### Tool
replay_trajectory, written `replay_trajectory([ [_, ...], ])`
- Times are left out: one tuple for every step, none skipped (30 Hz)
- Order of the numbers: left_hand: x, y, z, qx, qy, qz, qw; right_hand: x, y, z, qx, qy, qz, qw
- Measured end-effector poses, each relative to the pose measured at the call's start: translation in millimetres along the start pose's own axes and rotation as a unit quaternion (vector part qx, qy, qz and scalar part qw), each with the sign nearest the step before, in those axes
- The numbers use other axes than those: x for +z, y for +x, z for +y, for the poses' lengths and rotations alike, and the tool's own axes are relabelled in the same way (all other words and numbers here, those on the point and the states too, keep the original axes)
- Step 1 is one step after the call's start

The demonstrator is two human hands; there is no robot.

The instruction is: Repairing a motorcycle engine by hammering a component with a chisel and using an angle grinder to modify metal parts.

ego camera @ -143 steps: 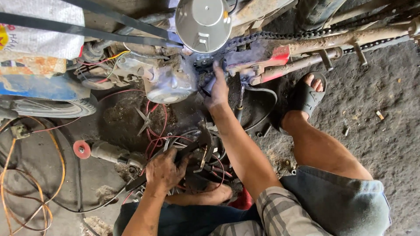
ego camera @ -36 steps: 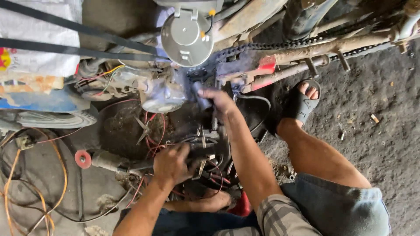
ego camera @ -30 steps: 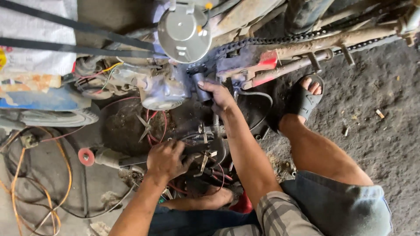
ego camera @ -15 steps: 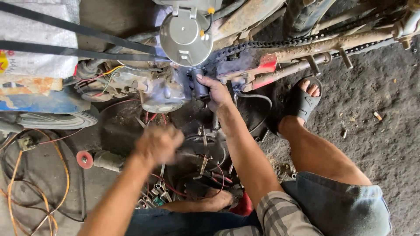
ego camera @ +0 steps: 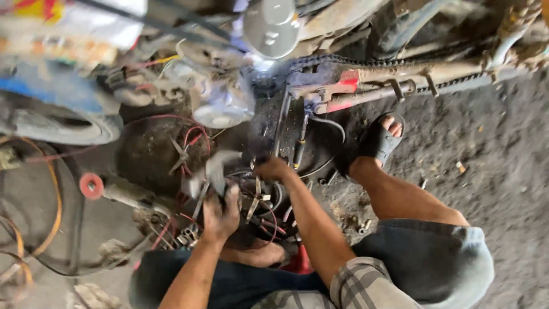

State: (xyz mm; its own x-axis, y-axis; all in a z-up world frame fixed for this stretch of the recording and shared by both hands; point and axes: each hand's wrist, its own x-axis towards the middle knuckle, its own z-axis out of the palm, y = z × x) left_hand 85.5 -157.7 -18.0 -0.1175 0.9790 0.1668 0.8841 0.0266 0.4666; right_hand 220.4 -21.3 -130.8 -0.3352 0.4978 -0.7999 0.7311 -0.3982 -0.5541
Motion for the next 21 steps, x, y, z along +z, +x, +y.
replay_trajectory([
  [-7, 5, 13, -0.007, -0.004, 0.011, 1.000, 3, 1, 7, -0.003, -0.013, 0.001, 1.000],
  [-15, 10, 25, -0.088, -0.108, 0.035, 0.990, 6, 2, 15, -0.027, -0.056, -0.043, 0.997],
  [-23, 16, 36, -0.166, -0.212, 0.060, 0.961, 7, 3, 24, -0.050, -0.098, -0.087, 0.990],
  [-24, 13, 40, -0.167, -0.217, 0.064, 0.960, 2, -8, 11, -0.048, -0.104, -0.085, 0.990],
  [-23, 12, 45, -0.183, -0.287, 0.062, 0.938, -5, -19, -1, -0.023, -0.029, -0.012, 0.999],
  [-23, 12, 49, -0.196, -0.356, 0.054, 0.912, -11, -31, -12, 0.005, 0.052, 0.062, 0.997],
  [-36, 23, 63, -0.196, -0.361, 0.053, 0.910, -24, -20, -15, 0.009, 0.051, 0.065, 0.997],
  [-49, 33, 78, -0.162, -0.425, 0.081, 0.887, -36, -10, -16, -0.006, 0.151, 0.074, 0.986],
  [-62, 42, 93, -0.128, -0.487, 0.109, 0.857, -49, -1, -18, -0.022, 0.249, 0.082, 0.965],
  [-32, 36, 89, -0.128, -0.488, 0.111, 0.856, -58, 7, -20, -0.022, 0.246, 0.082, 0.965],
  [-3, 31, 87, -0.202, -0.499, 0.105, 0.836, -69, 14, -23, -0.051, 0.388, 0.089, 0.916],
  [25, 32, 80, -0.267, -0.505, 0.100, 0.814, -81, 26, -34, -0.087, 0.523, 0.092, 0.843],
  [51, 30, 72, -0.260, -0.504, 0.104, 0.817, -85, 17, -43, -0.095, 0.523, 0.090, 0.842],
  [79, 29, 64, -0.361, -0.511, 0.091, 0.775, -89, 8, -51, -0.091, 0.548, 0.095, 0.826],
  [109, 29, 55, -0.457, -0.511, 0.077, 0.724, -94, 2, -57, -0.087, 0.573, 0.100, 0.809],
  [111, 40, 49, -0.458, -0.509, 0.080, 0.724, -93, 2, -60, -0.087, 0.573, 0.096, 0.809],
  [115, 53, 42, -0.435, -0.449, 0.038, 0.780, -92, 3, -63, -0.072, 0.621, 0.106, 0.773],
  [116, 68, 33, -0.408, -0.382, -0.007, 0.829, -92, 4, -68, -0.056, 0.669, 0.116, 0.732],
  [113, 82, 40, -0.409, -0.377, -0.006, 0.831, -98, 8, -75, -0.056, 0.671, 0.112, 0.730],
  [110, 97, 45, -0.388, -0.406, 0.023, 0.827, -104, 12, -81, -0.064, 0.655, 0.128, 0.742],
  [108, 112, 50, -0.367, -0.435, 0.052, 0.820, -110, 18, -86, -0.071, 0.639, 0.144, 0.753],
])
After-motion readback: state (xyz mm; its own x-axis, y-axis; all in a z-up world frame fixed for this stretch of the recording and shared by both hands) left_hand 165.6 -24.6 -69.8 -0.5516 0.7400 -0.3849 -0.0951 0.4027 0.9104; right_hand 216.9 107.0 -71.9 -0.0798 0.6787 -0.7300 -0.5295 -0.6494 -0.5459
